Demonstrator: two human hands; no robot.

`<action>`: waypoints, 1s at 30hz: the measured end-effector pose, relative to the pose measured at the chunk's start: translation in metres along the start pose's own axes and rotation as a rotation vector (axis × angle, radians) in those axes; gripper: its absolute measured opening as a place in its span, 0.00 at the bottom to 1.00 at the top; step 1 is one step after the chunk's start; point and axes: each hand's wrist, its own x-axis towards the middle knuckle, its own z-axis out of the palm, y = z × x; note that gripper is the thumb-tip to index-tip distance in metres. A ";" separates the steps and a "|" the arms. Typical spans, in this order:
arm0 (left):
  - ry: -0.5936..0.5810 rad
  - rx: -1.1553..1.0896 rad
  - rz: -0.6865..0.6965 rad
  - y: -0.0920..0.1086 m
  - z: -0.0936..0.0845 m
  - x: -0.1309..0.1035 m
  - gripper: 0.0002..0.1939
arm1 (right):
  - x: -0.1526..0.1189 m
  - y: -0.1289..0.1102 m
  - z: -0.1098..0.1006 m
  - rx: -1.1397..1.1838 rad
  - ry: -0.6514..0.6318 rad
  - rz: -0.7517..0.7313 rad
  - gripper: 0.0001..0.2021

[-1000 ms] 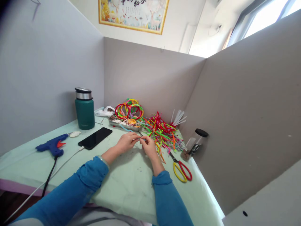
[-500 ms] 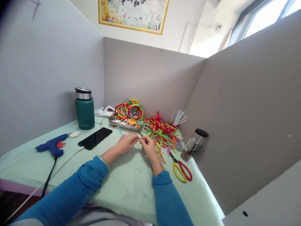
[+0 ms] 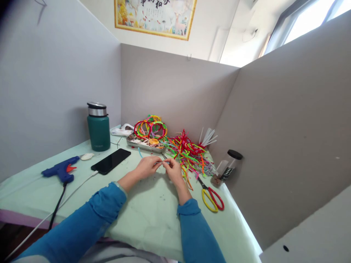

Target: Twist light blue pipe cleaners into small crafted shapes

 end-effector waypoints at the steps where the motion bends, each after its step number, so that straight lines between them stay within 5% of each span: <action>1: 0.005 0.004 0.004 0.000 0.000 0.000 0.13 | 0.000 -0.001 0.000 0.003 0.003 0.004 0.16; 14: 0.029 -0.006 -0.035 0.000 -0.002 0.000 0.13 | 0.000 -0.004 0.001 0.040 0.003 -0.011 0.16; 30: -0.082 -0.026 -0.055 0.001 -0.005 0.000 0.15 | -0.002 -0.010 0.001 0.043 -0.011 -0.013 0.16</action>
